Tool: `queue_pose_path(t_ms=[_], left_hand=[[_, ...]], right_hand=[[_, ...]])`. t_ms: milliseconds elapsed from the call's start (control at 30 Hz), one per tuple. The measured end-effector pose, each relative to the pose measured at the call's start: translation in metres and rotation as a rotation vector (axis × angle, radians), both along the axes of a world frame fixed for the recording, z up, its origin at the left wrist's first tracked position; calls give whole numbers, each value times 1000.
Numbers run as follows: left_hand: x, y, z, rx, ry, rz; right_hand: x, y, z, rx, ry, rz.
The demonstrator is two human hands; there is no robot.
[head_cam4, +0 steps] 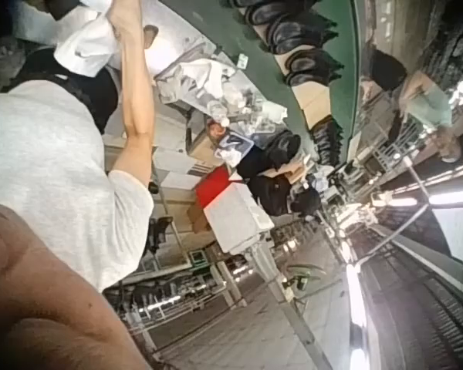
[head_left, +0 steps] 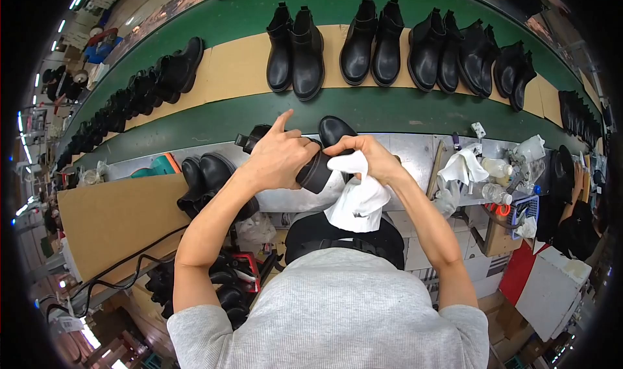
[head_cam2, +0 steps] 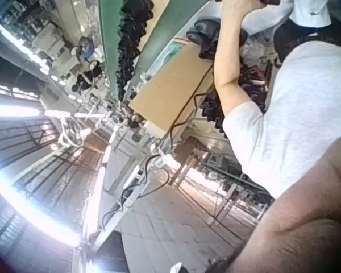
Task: Cleaning and inspecting boots on an assembly line using a cloth and air compressor tool.
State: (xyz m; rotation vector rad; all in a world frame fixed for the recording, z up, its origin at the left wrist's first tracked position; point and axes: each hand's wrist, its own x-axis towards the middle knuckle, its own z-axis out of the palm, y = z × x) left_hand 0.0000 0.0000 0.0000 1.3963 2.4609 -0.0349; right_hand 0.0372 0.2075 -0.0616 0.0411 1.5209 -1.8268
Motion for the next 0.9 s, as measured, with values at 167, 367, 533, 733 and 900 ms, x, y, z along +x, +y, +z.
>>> queue_pose_path(t_ms=[167,367,533,733,900], left_hand=[[-2,4,0,-20,-2,45],[-10,9,-1,89,-29,80],[-11,14,1,48,-34,64],[-1,17,-3,19,26,-45],[2,7,-2,74,24,34]], right_hand=[[26,-35,28,594,697,-159],[-3,-9,4,136,311,-171],[-5,-4,6,37,174,-218],[8,2,-17,12,70,-262],[31,-16,1,348,617,-250]])
